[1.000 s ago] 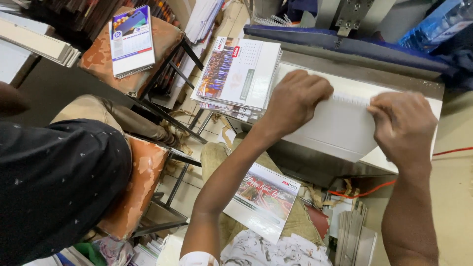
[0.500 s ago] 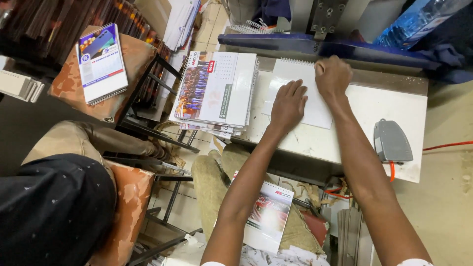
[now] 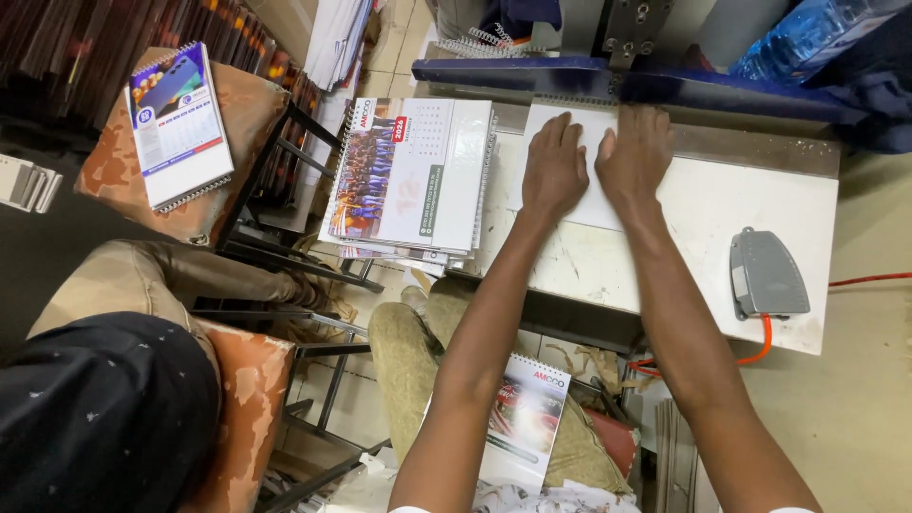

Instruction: Using a spiral binding machine to assemble and crimp printed calendars.

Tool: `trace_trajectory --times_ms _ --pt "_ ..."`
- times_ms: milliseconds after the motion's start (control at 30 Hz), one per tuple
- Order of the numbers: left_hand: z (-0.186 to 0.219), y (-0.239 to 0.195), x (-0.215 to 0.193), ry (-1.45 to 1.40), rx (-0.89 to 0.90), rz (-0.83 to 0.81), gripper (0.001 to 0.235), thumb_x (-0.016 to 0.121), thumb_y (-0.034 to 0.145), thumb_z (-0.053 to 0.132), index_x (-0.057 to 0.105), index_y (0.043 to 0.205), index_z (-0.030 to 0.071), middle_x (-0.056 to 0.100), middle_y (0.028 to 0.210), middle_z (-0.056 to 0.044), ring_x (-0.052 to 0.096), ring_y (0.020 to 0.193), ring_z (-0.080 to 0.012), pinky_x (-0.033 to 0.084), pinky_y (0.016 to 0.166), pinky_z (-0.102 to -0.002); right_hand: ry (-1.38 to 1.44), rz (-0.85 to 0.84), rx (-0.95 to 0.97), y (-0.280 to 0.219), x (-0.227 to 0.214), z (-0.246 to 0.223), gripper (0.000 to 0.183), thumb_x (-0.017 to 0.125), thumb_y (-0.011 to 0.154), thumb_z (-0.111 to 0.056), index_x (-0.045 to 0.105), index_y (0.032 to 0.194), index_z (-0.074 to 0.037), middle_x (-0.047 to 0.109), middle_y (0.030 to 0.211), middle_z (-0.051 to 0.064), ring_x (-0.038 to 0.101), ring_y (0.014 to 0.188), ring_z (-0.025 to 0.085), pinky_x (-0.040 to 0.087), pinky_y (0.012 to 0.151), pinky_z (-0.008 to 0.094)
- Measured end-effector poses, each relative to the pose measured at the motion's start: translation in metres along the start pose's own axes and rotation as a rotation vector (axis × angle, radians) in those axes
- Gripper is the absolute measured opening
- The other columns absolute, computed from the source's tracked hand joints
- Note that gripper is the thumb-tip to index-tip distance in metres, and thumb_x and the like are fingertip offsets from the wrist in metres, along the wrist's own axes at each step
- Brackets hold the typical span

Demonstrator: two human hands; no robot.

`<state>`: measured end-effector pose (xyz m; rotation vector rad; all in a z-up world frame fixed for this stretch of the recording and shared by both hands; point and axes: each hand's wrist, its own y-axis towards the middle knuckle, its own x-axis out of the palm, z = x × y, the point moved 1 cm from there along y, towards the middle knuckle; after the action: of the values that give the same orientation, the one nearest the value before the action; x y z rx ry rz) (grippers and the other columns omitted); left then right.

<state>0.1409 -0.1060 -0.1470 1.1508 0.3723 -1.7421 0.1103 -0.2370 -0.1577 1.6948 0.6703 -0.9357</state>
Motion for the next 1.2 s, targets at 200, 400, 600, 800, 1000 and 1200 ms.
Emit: trace_trajectory --times_ms 200,400,600,800,1000,1200 --pt "-0.016 0.019 0.018 0.22 0.023 -0.085 0.058 0.038 0.107 0.042 0.043 0.156 0.01 0.039 0.164 -0.013 0.033 0.156 -0.0284 0.022 0.131 -0.047 0.085 -0.179 -0.047 -0.012 0.016 0.006 0.045 0.055 0.108 -0.021 0.06 0.14 0.01 0.059 0.144 0.03 0.047 0.14 0.042 0.024 0.118 0.051" --pt "-0.021 0.014 0.023 0.195 0.017 -0.024 0.065 0.039 0.105 0.052 0.049 0.151 0.007 0.049 0.156 -0.012 0.039 0.151 -0.0278 0.025 0.128 -0.048 0.108 -0.123 -0.069 -0.017 0.007 0.003 0.043 0.06 0.106 -0.023 0.067 0.135 0.007 0.065 0.14 0.028 0.054 0.137 0.04 0.028 0.116 0.054" --pt "-0.026 0.013 0.03 0.176 -0.023 0.006 0.066 0.04 0.103 0.054 0.052 0.15 0.01 0.05 0.157 -0.01 0.041 0.151 -0.0258 0.027 0.128 -0.048 0.134 -0.259 -0.025 -0.013 0.007 0.005 0.05 0.056 0.106 -0.03 0.062 0.142 0.004 0.058 0.149 0.026 0.046 0.144 0.038 0.03 0.117 0.053" --pt "-0.037 0.021 0.034 0.156 -0.004 0.041 0.063 0.045 0.103 0.053 0.054 0.147 0.01 0.055 0.152 -0.01 0.045 0.148 -0.0256 0.03 0.126 -0.048 0.151 -0.342 0.018 -0.008 0.006 0.002 0.051 0.054 0.107 -0.032 0.06 0.144 0.003 0.059 0.148 0.025 0.044 0.146 0.038 0.026 0.12 0.051" --pt "-0.05 0.023 0.048 0.143 0.073 0.182 0.059 0.045 0.102 0.044 0.053 0.147 0.008 0.055 0.154 -0.009 0.045 0.148 -0.029 0.027 0.127 -0.05 0.108 -0.253 -0.074 -0.012 0.014 -0.004 0.057 0.043 0.109 -0.029 0.047 0.148 0.011 0.05 0.15 0.032 0.039 0.141 0.047 0.021 0.12 0.057" --pt "-0.051 0.022 0.043 0.131 0.012 0.091 0.062 0.042 0.102 0.045 0.048 0.151 0.008 0.05 0.158 -0.007 0.039 0.151 -0.0274 0.021 0.128 -0.049 0.212 -0.191 -0.011 -0.012 -0.012 -0.017 0.047 0.06 0.101 -0.02 0.05 0.136 0.01 0.046 0.136 0.029 0.037 0.13 0.045 0.035 0.11 0.057"
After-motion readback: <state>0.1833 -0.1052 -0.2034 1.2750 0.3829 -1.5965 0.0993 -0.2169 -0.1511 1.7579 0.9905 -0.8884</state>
